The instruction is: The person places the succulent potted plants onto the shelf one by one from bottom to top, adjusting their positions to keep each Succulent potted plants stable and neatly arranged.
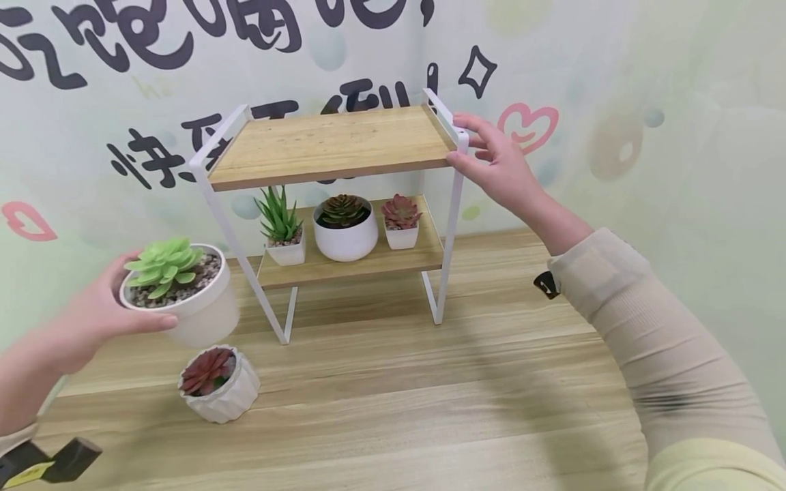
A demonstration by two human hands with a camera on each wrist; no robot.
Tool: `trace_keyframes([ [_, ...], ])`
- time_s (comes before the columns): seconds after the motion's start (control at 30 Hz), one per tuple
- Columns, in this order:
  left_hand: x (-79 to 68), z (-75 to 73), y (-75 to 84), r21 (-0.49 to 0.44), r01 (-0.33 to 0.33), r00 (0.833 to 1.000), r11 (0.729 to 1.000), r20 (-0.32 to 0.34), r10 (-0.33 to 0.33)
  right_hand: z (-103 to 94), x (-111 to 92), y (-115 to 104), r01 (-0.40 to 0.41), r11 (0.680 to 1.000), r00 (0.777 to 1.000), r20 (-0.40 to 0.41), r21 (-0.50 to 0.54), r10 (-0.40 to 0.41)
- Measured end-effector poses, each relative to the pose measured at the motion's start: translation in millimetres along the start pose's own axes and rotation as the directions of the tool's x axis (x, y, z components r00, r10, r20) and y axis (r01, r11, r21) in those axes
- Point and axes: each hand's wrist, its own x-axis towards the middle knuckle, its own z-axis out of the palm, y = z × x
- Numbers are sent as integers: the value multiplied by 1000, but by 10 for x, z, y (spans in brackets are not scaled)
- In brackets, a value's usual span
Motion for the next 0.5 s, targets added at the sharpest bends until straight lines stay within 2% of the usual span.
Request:
trace_keyframes([
  [0.2, 19, 13, 227, -4, -67, 997, 998, 35, 67, 12, -1, -8, -8, 1000, 1000, 6, 24, 8],
  [0.5, 161, -39, 761, -25, -136, 990, 990, 42, 136, 16, -7, -5, -22, 999, 1000, 2, 26, 22],
])
